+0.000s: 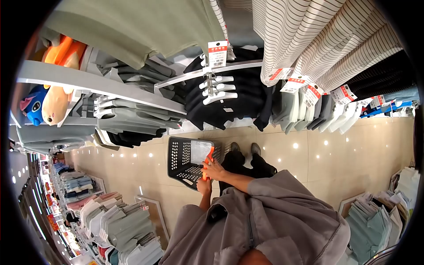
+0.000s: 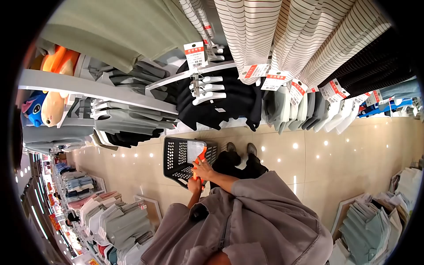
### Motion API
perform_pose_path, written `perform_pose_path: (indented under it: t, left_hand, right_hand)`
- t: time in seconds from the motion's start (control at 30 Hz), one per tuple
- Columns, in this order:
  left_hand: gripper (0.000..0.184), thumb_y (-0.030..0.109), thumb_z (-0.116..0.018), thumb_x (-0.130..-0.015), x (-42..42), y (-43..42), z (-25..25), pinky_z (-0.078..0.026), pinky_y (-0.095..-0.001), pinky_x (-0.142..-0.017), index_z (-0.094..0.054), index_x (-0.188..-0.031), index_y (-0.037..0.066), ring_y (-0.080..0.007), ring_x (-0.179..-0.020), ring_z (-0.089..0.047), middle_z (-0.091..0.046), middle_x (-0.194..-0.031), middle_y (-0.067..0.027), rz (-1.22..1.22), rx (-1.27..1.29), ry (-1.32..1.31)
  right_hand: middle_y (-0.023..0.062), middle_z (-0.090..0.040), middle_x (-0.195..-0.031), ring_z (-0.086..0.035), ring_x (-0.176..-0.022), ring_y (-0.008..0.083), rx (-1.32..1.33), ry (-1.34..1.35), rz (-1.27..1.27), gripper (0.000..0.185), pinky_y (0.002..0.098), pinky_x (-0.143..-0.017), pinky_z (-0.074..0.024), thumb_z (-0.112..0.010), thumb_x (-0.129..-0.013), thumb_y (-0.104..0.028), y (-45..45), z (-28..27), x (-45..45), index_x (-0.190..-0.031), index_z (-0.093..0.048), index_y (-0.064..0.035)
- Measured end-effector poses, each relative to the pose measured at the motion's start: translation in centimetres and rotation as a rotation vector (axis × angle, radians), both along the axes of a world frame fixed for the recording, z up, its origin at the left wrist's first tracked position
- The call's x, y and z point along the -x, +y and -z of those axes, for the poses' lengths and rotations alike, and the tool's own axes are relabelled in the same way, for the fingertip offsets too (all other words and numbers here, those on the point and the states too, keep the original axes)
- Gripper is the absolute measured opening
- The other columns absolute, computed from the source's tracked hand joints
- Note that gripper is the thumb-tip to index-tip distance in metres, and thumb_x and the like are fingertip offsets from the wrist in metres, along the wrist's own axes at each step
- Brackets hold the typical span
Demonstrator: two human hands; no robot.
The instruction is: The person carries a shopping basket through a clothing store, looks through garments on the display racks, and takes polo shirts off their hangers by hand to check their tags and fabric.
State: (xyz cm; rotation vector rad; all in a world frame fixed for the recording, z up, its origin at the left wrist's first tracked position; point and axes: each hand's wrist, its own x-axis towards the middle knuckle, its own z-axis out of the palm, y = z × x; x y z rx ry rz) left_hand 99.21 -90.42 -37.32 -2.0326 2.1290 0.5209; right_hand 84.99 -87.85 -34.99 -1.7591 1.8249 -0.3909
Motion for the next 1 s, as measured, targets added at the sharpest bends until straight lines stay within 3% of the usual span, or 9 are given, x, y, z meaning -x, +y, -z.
perform_pose_path:
  t: [0.17,0.27,0.47,0.77,1.0]
  left_hand:
    - [0.041,0.039,-0.06,-0.077,0.4,-1.1,-0.6,-0.051,-0.0483,-0.073,-0.067,-0.081,-0.001,-0.0392,-0.081,-0.065,-0.066,-0.081,-0.0211,0.02,-0.06,-0.078]
    - [0.036,0.036,-0.062,-0.074,-1.5,-2.1,1.8,-0.051,-0.0485,-0.071,-0.068,-0.08,0.0,-0.0392,-0.08,-0.065,-0.066,-0.081,-0.0219,0.073,-0.04,-0.027]
    - [0.032,0.032,-0.061,-0.075,-1.3,-4.2,-0.4,-0.052,-0.0493,-0.069,-0.068,-0.077,0.001,-0.0391,-0.075,-0.066,-0.066,-0.075,-0.0208,0.084,0.043,-0.018]
    - [0.029,0.031,-0.06,-0.078,-2.5,-9.3,-0.5,-0.053,-0.0479,-0.065,-0.069,-0.075,0.003,-0.0387,-0.071,-0.066,-0.066,-0.073,-0.0208,0.046,0.027,-0.01]
    - [0.031,0.032,-0.059,-0.08,-2.9,-12.4,-0.3,-0.053,-0.0477,-0.061,-0.069,-0.073,0.004,-0.0377,-0.067,-0.066,-0.065,-0.068,-0.0198,0.015,0.085,-0.003]
  right_hand:
    - [0.0105,-0.037,-0.138,-0.03,-0.13,0.0387,-0.08,-0.001,-0.05,0.049,0.0638,-0.097,-0.0325,-0.066,-0.076,-0.039,-2.2,1.4,0.4,-0.12,-0.056,-0.0195]
    - [0.0104,-0.04,-0.134,-0.031,-0.129,0.038,-0.128,0.001,-0.077,0.054,0.0645,-0.094,-0.0341,-0.067,-0.074,-0.043,-3.5,1.3,0.0,-0.122,-0.056,-0.0204]
    - [0.0096,-0.043,-0.129,-0.032,-0.126,0.0359,-0.058,0.061,-0.065,0.055,0.063,-0.092,-0.0359,-0.067,-0.072,-0.049,-6.7,3.2,-1.5,-0.118,-0.058,-0.02]
    - [0.0102,-0.036,-0.138,-0.03,-0.13,0.0352,-0.143,0.024,-0.139,0.054,0.0613,-0.097,-0.0332,-0.065,-0.075,-0.045,-11.9,1.7,-2.2,-0.121,-0.054,-0.0202]
    - [0.0119,-0.022,-0.149,-0.025,-0.135,0.0349,-0.116,0.007,-0.075,0.055,0.0602,-0.101,-0.0308,-0.062,-0.082,-0.04,-14.4,1.1,-3.2,-0.132,-0.046,-0.0229]
